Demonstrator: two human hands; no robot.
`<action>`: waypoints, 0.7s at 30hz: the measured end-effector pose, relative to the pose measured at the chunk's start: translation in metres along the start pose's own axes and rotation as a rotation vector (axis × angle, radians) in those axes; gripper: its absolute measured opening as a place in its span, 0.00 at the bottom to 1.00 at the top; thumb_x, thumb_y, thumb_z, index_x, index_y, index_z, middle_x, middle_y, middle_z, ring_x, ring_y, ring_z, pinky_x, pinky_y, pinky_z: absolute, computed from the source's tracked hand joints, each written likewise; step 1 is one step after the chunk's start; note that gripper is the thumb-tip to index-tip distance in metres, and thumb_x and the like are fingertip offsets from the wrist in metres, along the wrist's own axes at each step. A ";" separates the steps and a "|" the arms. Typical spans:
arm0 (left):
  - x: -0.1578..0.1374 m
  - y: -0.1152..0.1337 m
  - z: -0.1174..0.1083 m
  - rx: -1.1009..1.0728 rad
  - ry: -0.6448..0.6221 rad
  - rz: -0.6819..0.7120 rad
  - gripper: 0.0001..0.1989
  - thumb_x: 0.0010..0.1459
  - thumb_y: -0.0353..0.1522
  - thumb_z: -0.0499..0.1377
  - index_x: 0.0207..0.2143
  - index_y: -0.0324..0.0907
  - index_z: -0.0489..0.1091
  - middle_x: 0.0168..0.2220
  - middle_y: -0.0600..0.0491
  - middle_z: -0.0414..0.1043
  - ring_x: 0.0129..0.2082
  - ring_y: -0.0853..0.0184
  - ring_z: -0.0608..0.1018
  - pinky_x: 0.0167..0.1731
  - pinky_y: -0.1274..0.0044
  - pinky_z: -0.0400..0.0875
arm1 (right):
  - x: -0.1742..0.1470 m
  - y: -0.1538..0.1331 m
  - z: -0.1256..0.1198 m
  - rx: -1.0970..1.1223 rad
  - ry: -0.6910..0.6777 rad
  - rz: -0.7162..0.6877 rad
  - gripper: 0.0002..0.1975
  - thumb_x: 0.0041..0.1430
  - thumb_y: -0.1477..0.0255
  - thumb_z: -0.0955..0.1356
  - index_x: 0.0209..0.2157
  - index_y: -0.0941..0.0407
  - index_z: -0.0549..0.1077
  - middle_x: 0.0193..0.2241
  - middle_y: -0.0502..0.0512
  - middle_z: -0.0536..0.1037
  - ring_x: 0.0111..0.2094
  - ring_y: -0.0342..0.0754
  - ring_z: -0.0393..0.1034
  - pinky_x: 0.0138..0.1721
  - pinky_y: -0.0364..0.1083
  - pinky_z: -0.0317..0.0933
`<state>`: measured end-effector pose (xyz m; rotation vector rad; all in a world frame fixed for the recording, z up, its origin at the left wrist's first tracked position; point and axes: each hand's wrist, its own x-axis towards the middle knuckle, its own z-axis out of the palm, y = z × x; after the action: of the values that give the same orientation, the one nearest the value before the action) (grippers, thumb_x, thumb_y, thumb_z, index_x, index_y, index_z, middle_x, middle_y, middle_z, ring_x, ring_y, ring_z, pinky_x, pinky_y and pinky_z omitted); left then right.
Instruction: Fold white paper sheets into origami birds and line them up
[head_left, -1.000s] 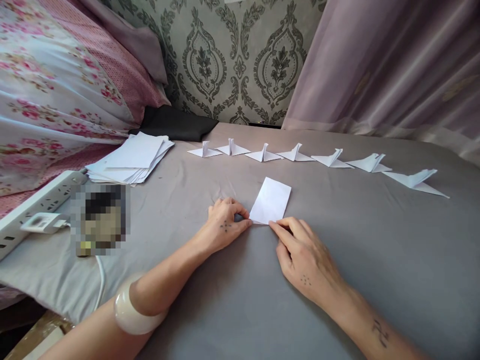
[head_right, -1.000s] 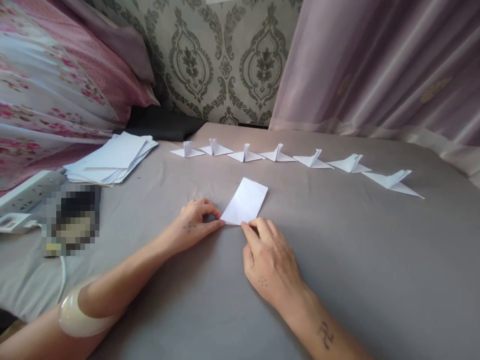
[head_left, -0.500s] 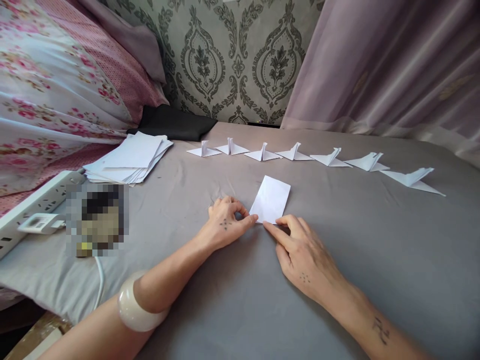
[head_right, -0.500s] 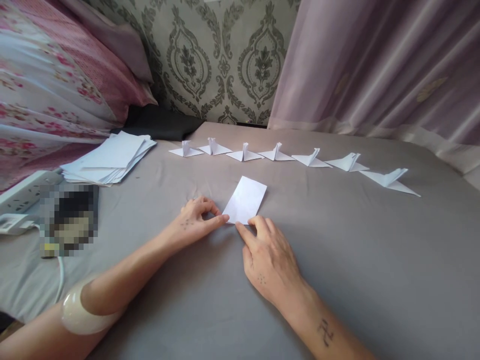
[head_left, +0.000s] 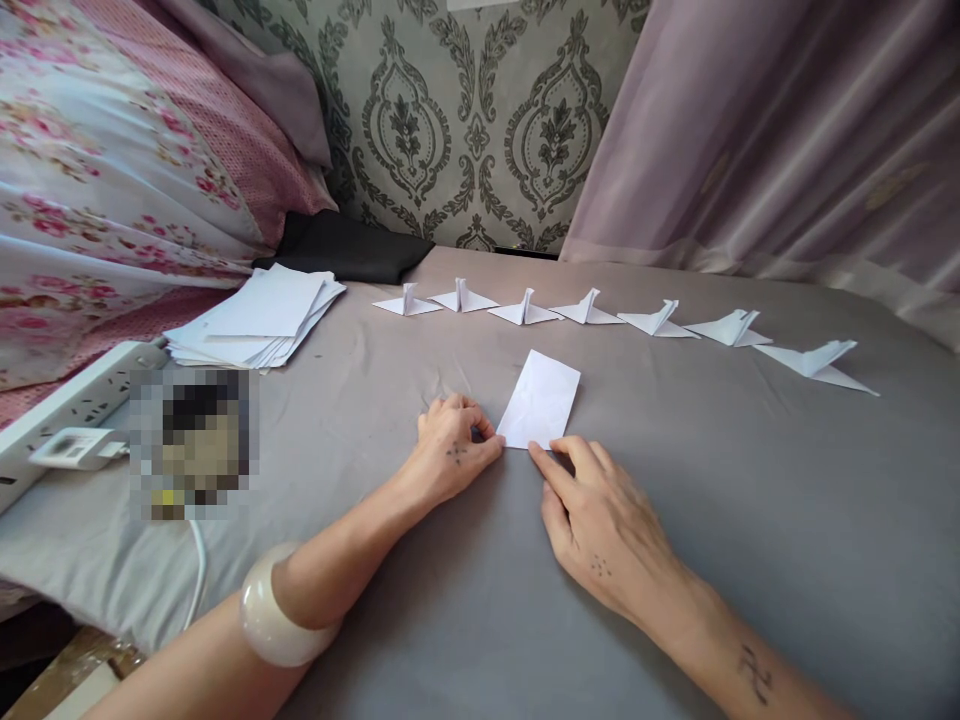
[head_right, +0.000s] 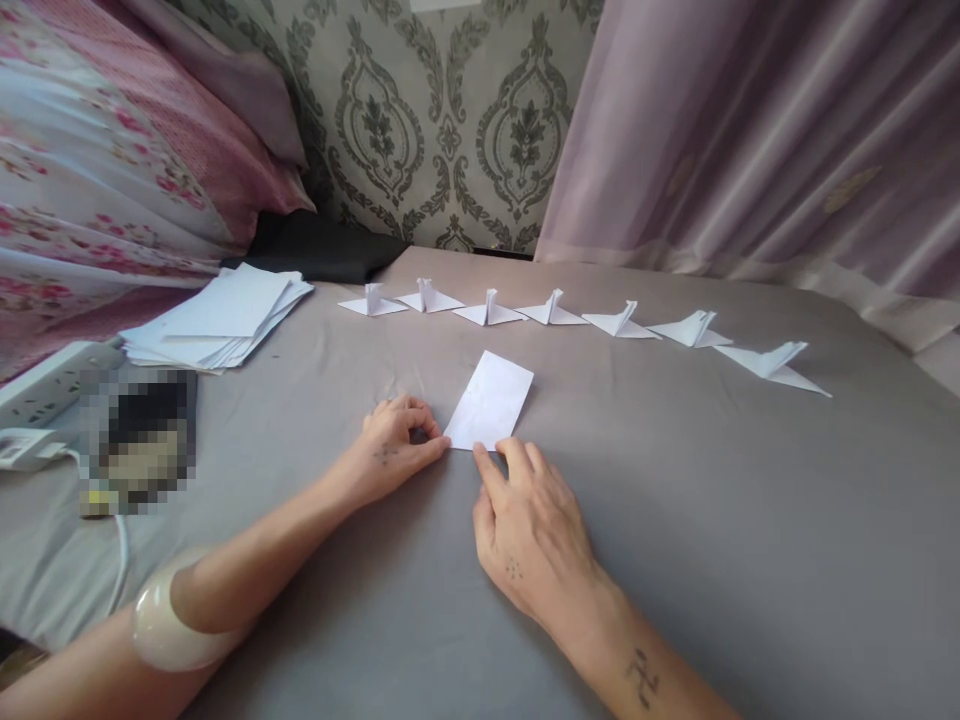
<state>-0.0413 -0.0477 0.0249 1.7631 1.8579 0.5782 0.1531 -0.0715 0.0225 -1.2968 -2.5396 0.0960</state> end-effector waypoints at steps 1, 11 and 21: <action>0.000 0.000 0.000 0.001 -0.003 0.000 0.10 0.53 0.37 0.58 0.25 0.42 0.71 0.39 0.51 0.70 0.43 0.58 0.68 0.46 0.63 0.59 | 0.001 -0.002 -0.001 -0.020 -0.007 -0.003 0.22 0.61 0.76 0.59 0.56 0.58 0.69 0.44 0.62 0.71 0.42 0.53 0.66 0.39 0.51 0.66; 0.005 0.002 -0.009 -0.218 0.108 -0.172 0.09 0.55 0.34 0.55 0.31 0.39 0.73 0.24 0.55 0.68 0.24 0.70 0.69 0.27 0.78 0.64 | 0.019 -0.029 -0.016 -0.155 -0.199 0.006 0.23 0.64 0.66 0.58 0.59 0.53 0.66 0.37 0.62 0.69 0.38 0.55 0.65 0.35 0.53 0.63; -0.002 -0.003 0.002 -0.144 0.093 0.302 0.10 0.59 0.26 0.51 0.38 0.40 0.71 0.34 0.52 0.73 0.34 0.67 0.73 0.35 0.77 0.68 | 0.029 -0.035 -0.016 -0.157 -0.238 0.016 0.22 0.63 0.63 0.59 0.55 0.52 0.68 0.37 0.63 0.68 0.39 0.58 0.65 0.35 0.53 0.63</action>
<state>-0.0421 -0.0501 0.0221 1.9610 1.5729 0.8981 0.1142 -0.0696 0.0507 -1.4410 -2.7861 0.0587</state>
